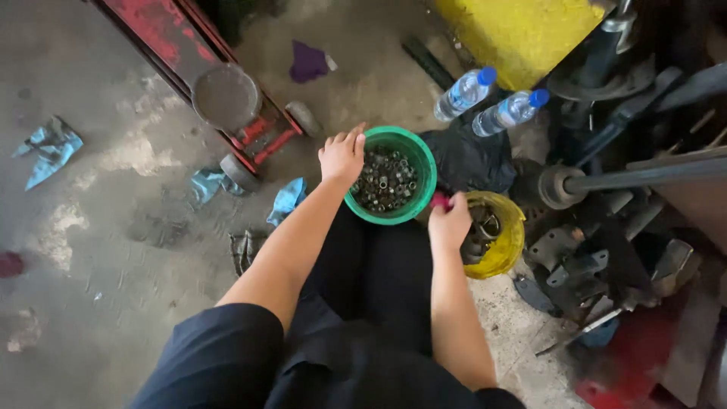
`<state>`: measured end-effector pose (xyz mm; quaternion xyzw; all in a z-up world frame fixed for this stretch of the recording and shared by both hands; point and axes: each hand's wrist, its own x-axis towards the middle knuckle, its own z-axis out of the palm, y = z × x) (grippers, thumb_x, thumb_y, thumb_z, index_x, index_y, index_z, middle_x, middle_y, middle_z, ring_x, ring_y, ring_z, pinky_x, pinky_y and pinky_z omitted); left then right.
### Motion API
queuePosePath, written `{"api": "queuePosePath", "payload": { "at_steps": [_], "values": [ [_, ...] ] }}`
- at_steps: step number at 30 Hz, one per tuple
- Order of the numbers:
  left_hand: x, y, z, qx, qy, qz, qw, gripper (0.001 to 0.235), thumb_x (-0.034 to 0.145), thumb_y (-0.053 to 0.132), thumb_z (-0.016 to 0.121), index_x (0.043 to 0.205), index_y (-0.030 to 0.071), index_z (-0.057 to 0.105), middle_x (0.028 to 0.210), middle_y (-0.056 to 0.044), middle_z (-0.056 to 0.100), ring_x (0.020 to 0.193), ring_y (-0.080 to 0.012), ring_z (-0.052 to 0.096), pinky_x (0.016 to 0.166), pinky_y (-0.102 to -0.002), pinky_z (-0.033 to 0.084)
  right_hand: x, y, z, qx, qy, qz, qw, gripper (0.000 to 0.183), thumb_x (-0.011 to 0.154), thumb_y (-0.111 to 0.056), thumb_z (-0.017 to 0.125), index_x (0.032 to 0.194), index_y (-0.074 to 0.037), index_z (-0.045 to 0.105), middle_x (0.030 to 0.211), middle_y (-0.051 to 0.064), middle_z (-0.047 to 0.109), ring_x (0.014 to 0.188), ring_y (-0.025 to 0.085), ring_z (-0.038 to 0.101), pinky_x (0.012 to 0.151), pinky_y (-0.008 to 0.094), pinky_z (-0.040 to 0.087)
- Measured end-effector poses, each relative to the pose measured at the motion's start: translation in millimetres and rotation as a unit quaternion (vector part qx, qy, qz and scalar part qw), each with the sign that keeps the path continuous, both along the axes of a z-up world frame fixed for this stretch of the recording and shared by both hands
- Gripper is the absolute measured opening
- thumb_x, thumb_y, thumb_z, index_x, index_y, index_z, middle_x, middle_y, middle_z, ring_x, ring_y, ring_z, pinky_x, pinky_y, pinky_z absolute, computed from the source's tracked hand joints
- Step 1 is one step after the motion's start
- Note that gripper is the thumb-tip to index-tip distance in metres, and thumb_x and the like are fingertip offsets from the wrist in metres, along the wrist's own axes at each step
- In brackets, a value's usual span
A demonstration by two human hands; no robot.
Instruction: The person sits and cleans small metal parts, including nuts and a metal rod, using a red cloth. They pick items from a green bucket, wipe them, and place them into a yellow bucket.
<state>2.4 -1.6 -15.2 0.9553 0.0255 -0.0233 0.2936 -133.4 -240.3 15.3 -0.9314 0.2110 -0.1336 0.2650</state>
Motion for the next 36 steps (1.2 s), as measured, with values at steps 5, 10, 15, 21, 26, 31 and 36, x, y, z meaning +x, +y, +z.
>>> {"api": "queuePosePath", "payload": {
  "at_steps": [5,10,15,21,26,31,36],
  "values": [
    [-2.8,-1.5,10.7,-0.022,0.042,0.006,0.999,0.041,0.104,0.045,0.043,0.141,0.038,0.059,0.12,-0.005,0.069,0.118,-0.0327,0.059,0.099,-0.057,0.045,-35.3,58.7,10.8,-0.003,0.06,0.061,0.996,0.018,0.087,-0.022,0.071,0.09,-0.01,0.058,0.084,0.016,0.068,0.078,0.041,0.067,0.068,0.052,0.052],
    [-8.6,-1.4,7.9,-0.033,0.044,0.014,0.998,0.041,0.104,0.045,0.043,0.14,0.037,0.06,0.121,-0.005,0.069,0.118,-0.0325,0.06,0.097,-0.057,0.045,-32.9,129.0,23.4,-0.036,0.128,0.184,0.974,0.011,0.094,-0.026,0.066,0.096,-0.015,0.062,0.093,0.014,0.068,0.082,0.039,0.067,0.067,0.052,0.053],
    [-6.6,-0.5,10.5,-0.054,0.045,0.008,0.998,0.043,0.105,0.046,0.039,0.142,0.037,0.058,0.122,-0.006,0.068,0.12,-0.0325,0.058,0.1,-0.058,0.042,-11.3,151.0,41.1,0.0,0.175,0.211,0.962,0.016,0.096,-0.03,0.059,0.1,-0.014,0.062,0.097,0.013,0.067,0.087,0.038,0.068,0.071,0.053,0.053],
    [-6.0,0.4,12.5,-0.057,0.052,0.011,0.997,0.043,0.104,0.048,0.04,0.142,0.038,0.058,0.122,-0.006,0.068,0.121,-0.0319,0.058,0.1,-0.058,0.042,-16.7,79.3,35.1,-0.011,0.198,0.215,0.956,0.015,0.091,-0.024,0.06,0.101,-0.014,0.066,0.1,0.013,0.07,0.093,0.038,0.068,0.075,0.052,0.053],
    [-2.8,-0.2,12.0,-0.056,0.048,0.009,0.997,0.043,0.105,0.046,0.04,0.143,0.039,0.057,0.122,-0.006,0.068,0.121,-0.032,0.058,0.101,-0.058,0.042,-6.8,105.2,38.3,-0.004,0.175,0.241,0.954,0.017,0.091,-0.024,0.062,0.103,-0.013,0.066,0.098,0.015,0.07,0.092,0.039,0.068,0.074,0.051,0.053],
    [-6.3,2.5,11.0,-0.053,0.062,0.011,0.997,0.043,0.106,0.048,0.038,0.144,0.041,0.057,0.122,-0.005,0.069,0.122,-0.0312,0.059,0.103,-0.057,0.044,20.4,143.5,34.4,0.055,0.139,0.263,0.953,0.014,0.089,-0.023,0.065,0.099,-0.013,0.067,0.091,0.015,0.071,0.087,0.038,0.069,0.072,0.051,0.053],
    [-8.1,-0.1,-0.2,-0.077,0.04,-0.002,0.996,0.045,0.107,0.045,0.031,0.144,0.039,0.057,0.124,-0.007,0.067,0.122,-0.0331,0.057,0.102,-0.059,0.042,48.8,127.3,-1.1,0.134,0.281,0.245,0.918,0.027,0.081,-0.031,0.077,0.086,-0.009,0.063,0.08,0.016,0.07,0.077,0.038,0.069,0.068,0.049,0.053]
  ]
}}
